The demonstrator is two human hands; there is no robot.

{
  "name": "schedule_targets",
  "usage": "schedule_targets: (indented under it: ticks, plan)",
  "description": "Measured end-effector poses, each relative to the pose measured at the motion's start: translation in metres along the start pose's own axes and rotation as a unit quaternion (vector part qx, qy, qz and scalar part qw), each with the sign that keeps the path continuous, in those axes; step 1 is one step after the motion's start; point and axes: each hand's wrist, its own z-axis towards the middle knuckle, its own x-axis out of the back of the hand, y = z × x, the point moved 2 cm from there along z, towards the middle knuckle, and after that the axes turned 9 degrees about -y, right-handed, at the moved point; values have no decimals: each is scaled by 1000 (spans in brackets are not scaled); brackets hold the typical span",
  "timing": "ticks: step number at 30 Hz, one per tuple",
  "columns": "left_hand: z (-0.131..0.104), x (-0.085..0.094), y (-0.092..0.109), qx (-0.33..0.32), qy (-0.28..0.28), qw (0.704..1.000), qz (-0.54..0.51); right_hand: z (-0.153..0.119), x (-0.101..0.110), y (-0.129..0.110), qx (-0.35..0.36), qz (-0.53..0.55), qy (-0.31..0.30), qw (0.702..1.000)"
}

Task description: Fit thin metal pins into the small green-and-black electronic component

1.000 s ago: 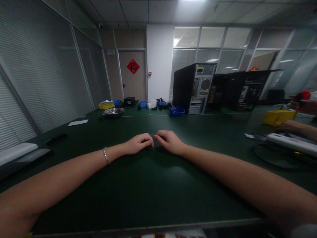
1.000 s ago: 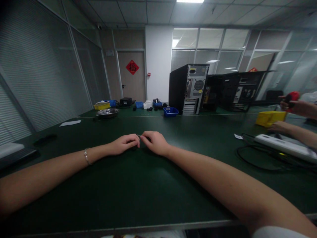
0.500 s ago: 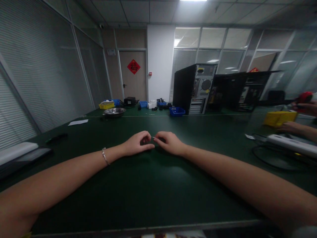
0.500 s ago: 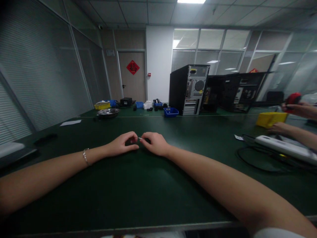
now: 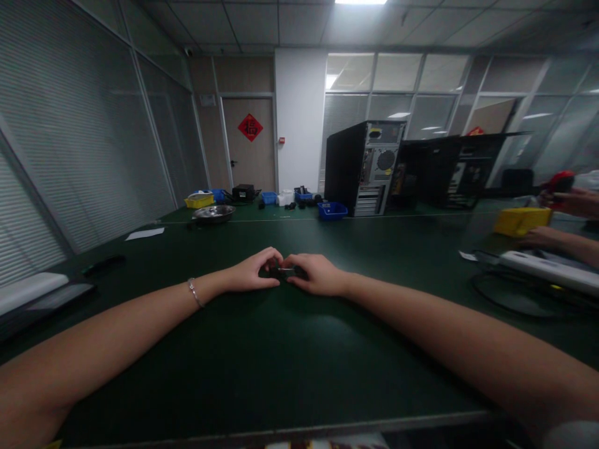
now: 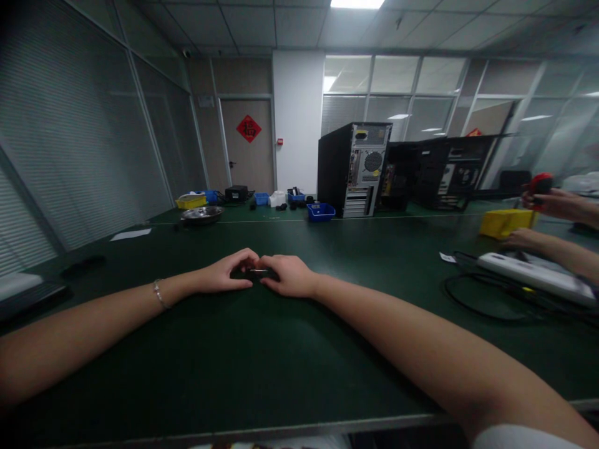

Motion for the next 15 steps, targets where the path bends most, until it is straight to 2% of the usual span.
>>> schedule_targets:
  ticks: [5,12,15]
  plan:
    - [0,0,0,-24,5,1000,5,1,1,-1,-8,12,0,1000]
    - [0,-1,7,-2,-4,1000,29,2,1,1,-17,43,-9,999]
    - [0,-1,4,-2,16,1000,27,2,2,1,-22,51,-13,998]
